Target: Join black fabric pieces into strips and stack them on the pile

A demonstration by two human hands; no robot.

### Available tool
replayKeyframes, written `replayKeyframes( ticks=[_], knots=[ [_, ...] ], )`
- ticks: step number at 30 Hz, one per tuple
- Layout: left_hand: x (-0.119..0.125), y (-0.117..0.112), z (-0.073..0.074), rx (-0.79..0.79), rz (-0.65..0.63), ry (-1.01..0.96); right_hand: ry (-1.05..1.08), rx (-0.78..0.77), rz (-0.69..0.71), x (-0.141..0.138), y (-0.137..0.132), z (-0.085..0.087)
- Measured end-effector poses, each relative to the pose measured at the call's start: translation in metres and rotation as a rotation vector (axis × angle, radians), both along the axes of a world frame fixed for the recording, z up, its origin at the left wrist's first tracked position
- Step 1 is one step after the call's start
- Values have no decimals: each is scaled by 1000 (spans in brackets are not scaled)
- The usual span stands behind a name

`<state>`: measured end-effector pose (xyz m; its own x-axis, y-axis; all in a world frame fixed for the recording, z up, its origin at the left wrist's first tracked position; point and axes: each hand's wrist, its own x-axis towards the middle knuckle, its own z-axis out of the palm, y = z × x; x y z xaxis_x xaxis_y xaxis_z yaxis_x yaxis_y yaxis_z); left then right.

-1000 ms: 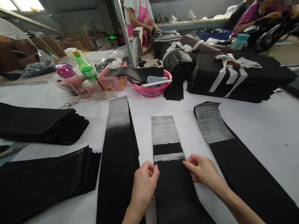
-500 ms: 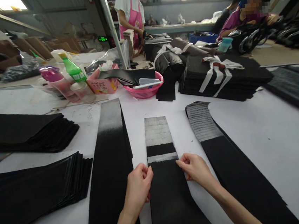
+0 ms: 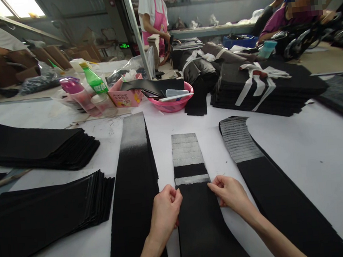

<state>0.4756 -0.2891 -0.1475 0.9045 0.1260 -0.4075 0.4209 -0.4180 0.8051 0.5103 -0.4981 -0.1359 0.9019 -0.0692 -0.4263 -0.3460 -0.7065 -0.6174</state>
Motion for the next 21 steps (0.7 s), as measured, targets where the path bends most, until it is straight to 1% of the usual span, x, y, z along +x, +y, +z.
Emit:
replayKeyframes(
  ticks=[5,12,21],
  knots=[
    [2,1,1,37,-22,-27,-2,11,-5,-1,0,0],
    [2,1,1,115,-50,-70,-29,16,8,-2,-2,-7],
    [2,2,1,155,-52,-85,-31,3,22,-1,-3,-9]
  ],
)
